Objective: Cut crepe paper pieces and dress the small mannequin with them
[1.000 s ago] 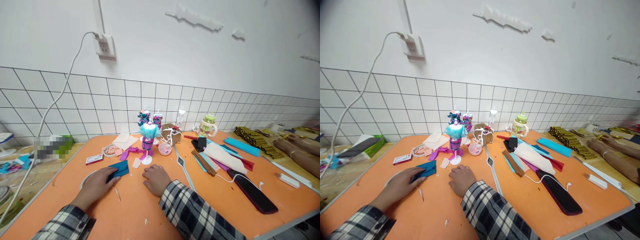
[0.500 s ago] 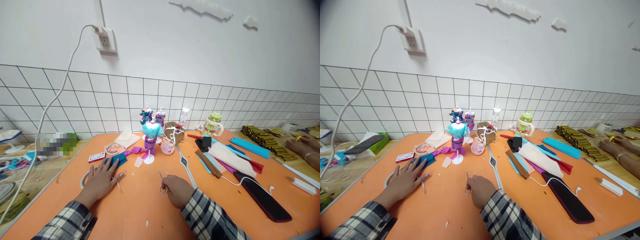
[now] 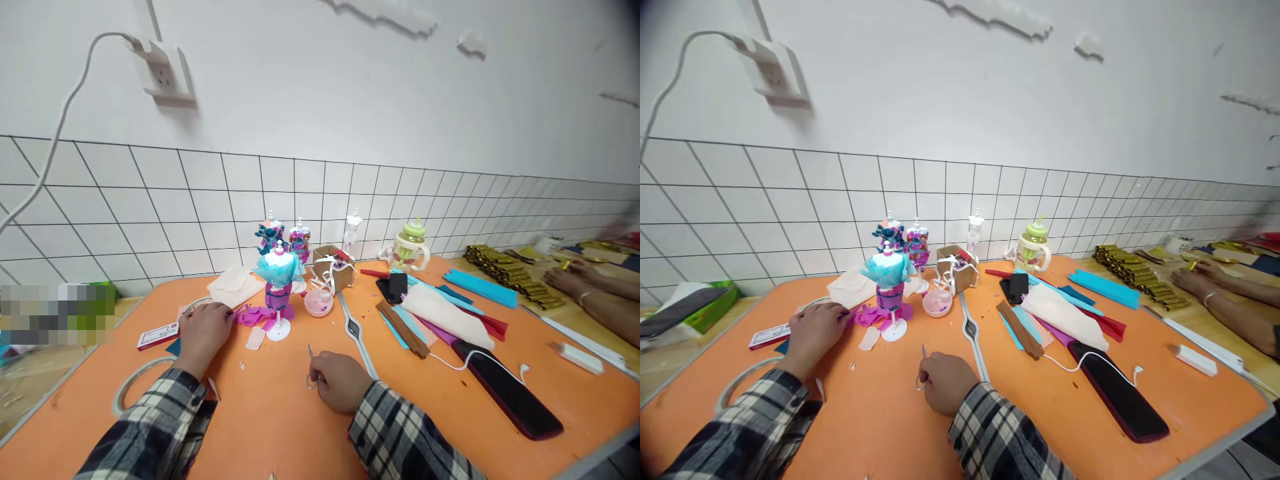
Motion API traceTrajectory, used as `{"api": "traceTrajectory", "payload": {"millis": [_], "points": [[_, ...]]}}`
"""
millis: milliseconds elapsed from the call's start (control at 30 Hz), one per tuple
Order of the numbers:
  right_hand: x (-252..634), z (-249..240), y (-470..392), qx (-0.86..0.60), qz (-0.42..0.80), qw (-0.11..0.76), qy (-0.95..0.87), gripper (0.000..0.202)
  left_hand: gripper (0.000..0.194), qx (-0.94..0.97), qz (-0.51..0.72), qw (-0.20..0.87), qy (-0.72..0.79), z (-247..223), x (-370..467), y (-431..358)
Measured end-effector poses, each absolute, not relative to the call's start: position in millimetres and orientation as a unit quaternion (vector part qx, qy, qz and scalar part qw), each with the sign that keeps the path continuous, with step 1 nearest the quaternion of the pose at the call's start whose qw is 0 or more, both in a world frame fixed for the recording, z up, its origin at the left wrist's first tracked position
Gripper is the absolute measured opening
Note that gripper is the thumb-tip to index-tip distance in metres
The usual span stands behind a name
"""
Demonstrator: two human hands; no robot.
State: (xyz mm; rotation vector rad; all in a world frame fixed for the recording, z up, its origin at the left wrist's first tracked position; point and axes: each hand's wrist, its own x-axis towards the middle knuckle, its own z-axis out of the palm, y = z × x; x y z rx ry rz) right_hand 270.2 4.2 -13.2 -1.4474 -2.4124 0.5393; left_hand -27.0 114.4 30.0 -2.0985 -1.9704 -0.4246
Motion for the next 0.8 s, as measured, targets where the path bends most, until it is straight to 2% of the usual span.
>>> {"api": "traceTrajectory", "payload": {"millis": [167,433,600,800], "points": [[271.5,-15.6,14.0,-0.494,0.186,0.15,-0.836,0.021,0.048,-0.697,-0.164,0.084,-0.693,44.6,-43.1,120.2],[267.8,-9.3,9.2,-0.52,0.175,0.154,-0.822,0.022,0.032,-0.75,-0.131,0.044,-0.647,22.2,-30.1,116.8],[267.7,-4.1,7.2,-0.536,0.171,0.157,-0.812,0.017,0.044,-0.744,-0.163,0.066,-0.645,27.0,-32.3,108.4],[266.4,-3.9,11.9,-0.538,0.174,0.16,-0.809,0.013,0.045,-0.731,-0.249,0.083,-0.63,21.9,-35.3,104.5]]}}
